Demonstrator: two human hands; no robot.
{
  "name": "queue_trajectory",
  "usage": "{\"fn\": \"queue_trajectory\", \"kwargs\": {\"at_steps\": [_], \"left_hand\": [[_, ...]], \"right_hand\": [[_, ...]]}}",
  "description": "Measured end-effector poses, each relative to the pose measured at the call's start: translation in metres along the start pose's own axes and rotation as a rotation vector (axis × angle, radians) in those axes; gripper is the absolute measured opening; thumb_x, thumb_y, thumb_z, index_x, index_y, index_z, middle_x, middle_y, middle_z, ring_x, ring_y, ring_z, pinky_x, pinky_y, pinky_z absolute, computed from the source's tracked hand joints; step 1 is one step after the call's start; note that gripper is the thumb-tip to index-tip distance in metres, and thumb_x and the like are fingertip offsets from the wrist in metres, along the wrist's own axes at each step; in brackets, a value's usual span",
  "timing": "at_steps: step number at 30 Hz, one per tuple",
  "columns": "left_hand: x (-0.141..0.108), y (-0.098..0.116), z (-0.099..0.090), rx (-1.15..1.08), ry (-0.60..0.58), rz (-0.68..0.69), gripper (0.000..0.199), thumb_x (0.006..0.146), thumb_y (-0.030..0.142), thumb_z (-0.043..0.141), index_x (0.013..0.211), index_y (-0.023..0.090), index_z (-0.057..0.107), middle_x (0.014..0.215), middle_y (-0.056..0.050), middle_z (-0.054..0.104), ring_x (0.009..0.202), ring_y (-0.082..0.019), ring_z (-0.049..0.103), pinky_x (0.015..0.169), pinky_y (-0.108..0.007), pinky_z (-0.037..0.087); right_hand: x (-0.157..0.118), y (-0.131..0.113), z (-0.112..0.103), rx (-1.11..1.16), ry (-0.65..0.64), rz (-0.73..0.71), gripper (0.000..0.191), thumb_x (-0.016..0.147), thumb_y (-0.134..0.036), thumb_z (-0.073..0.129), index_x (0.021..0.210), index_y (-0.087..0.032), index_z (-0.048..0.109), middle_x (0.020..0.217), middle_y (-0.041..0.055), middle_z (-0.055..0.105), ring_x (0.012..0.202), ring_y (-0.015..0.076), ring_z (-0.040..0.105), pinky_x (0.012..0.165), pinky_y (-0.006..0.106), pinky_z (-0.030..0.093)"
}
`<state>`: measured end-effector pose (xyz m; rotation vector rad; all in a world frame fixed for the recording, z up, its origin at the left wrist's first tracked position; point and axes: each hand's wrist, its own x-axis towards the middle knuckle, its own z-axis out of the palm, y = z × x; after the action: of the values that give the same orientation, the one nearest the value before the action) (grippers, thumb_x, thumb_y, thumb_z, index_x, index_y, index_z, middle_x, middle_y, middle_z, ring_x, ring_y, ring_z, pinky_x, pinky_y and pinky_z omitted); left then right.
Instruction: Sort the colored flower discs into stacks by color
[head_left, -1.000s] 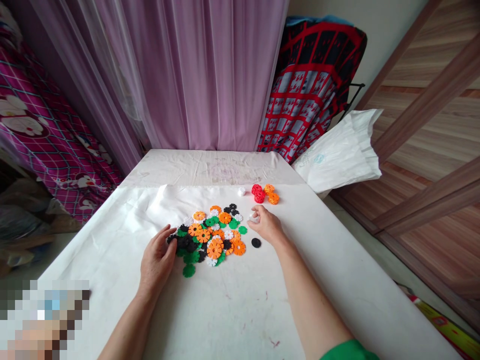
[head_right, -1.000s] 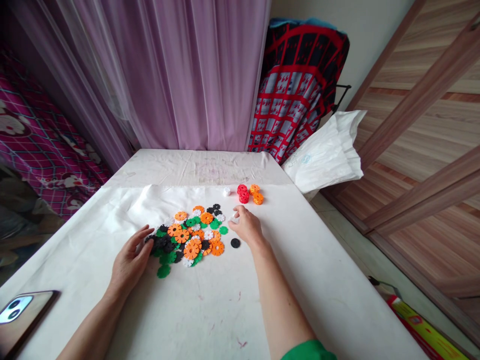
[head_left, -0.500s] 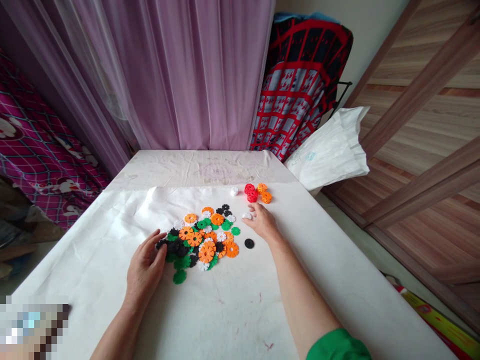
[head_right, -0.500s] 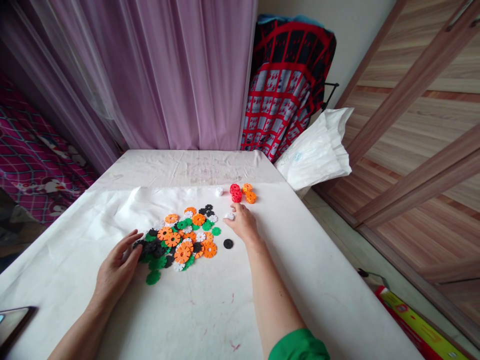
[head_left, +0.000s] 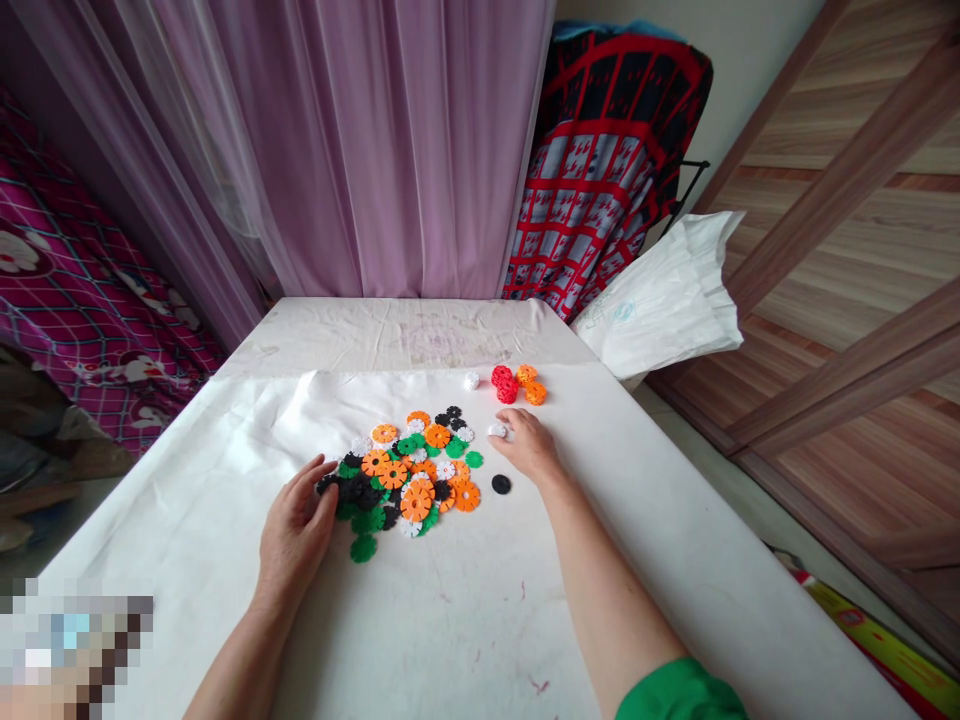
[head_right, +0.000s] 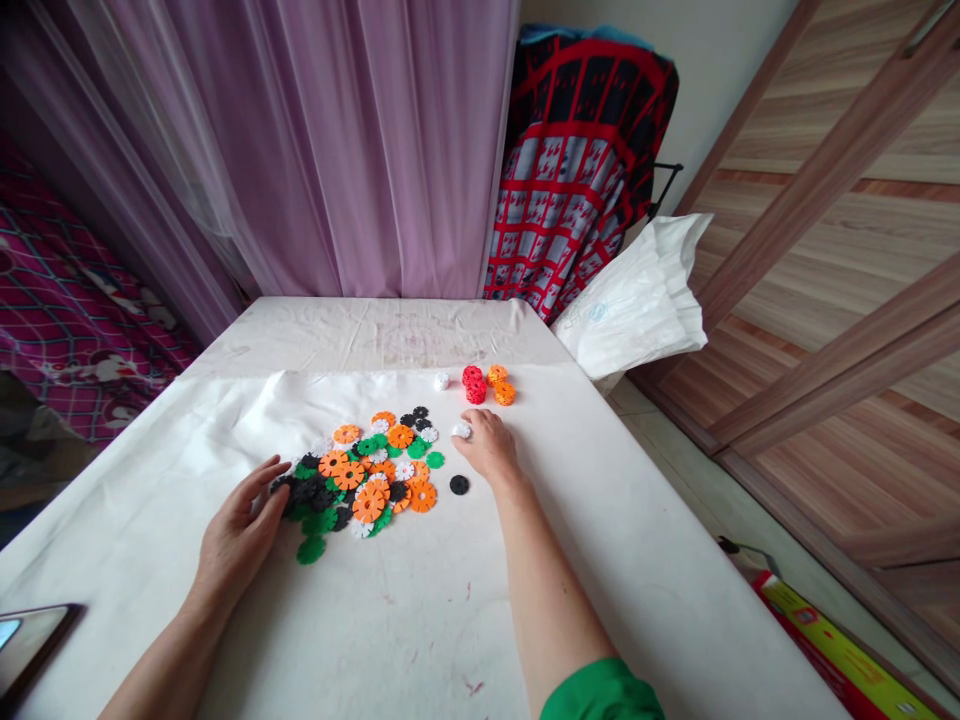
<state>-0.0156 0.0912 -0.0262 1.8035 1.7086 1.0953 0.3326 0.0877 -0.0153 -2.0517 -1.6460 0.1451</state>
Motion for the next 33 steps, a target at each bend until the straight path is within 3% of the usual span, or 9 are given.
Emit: {"fn": "queue_trajectory", "kwargs": {"at_steps": [5,10,14,17,22,25,33], "left_hand": [[0.0,-0.001,0.0,0.008,0.002,0.006,0.04,0.082,0.049,0.052,0.108,0.027,0.071,0.136,-0.005,0.064,0.112,-0.025,0.064,0.097,-0.041,0.051],[0.0,-0.001,0.0,0.019,0.009,0.01,0.037,0.083,0.047,0.053,0.108,0.027,0.071,0.135,-0.004,0.064,0.109,-0.025,0.065,0.092,-0.039,0.054],[0.0,-0.001,-0.001,0.021,0.011,0.039,0.037,0.083,0.047,0.053,0.107,0.027,0.072,0.134,-0.004,0.065,0.104,-0.023,0.066,0.091,-0.038,0.054],[0.0,-0.001,-0.001,0.02,0.015,0.048,0.037,0.083,0.047,0.053,0.107,0.027,0.071,0.133,-0.004,0.065,0.103,-0.023,0.066,0.091,-0.038,0.054],[0.001,-0.001,-0.001,0.026,0.011,0.041,0.038,0.083,0.048,0.052,0.108,0.027,0.071,0.134,-0.004,0.065,0.107,-0.024,0.066,0.091,-0.038,0.054],[0.001,-0.003,0.0,0.028,-0.001,0.045,0.039,0.083,0.049,0.051,0.108,0.027,0.071,0.135,-0.004,0.064,0.105,-0.024,0.066,0.092,-0.039,0.054],[0.0,-0.001,0.0,0.005,0.0,0.021,0.039,0.083,0.05,0.052,0.108,0.028,0.071,0.134,-0.004,0.064,0.108,-0.024,0.065,0.095,-0.04,0.054]], "right_hand": [[0.001,-0.025,-0.002,-0.024,-0.05,-0.166,0.018,0.082,-0.025,0.068,0.1,-0.025,0.071,0.109,0.0042,0.072,0.109,0.0234,0.059,0.093,0.034,0.046],[0.009,-0.045,0.002,-0.1,-0.176,-0.186,0.016,0.082,-0.022,0.067,0.098,-0.025,0.071,0.104,0.0028,0.075,0.104,0.0235,0.061,0.087,0.033,0.046],[0.014,-0.05,0.003,-0.148,-0.182,-0.234,0.016,0.082,-0.02,0.066,0.097,-0.024,0.07,0.1,0.0044,0.075,0.098,0.0225,0.063,0.083,0.031,0.045],[0.013,-0.041,0.0,-0.103,-0.109,-0.209,0.02,0.079,-0.02,0.067,0.099,-0.023,0.069,0.098,0.0045,0.075,0.094,0.0214,0.064,0.081,0.031,0.046],[0.005,0.005,-0.012,0.073,0.109,0.021,0.014,0.078,-0.023,0.064,0.092,-0.024,0.067,0.099,0.0015,0.073,0.081,0.0175,0.064,0.074,0.029,0.048],[-0.001,0.024,-0.013,0.126,0.137,0.065,0.011,0.077,-0.024,0.063,0.087,-0.024,0.068,0.097,0.0014,0.071,0.076,0.0161,0.064,0.071,0.029,0.048],[-0.002,0.012,-0.001,0.079,0.092,-0.025,0.012,0.078,-0.023,0.064,0.089,-0.025,0.069,0.099,0.0012,0.07,0.079,0.0154,0.064,0.076,0.029,0.047]]}}
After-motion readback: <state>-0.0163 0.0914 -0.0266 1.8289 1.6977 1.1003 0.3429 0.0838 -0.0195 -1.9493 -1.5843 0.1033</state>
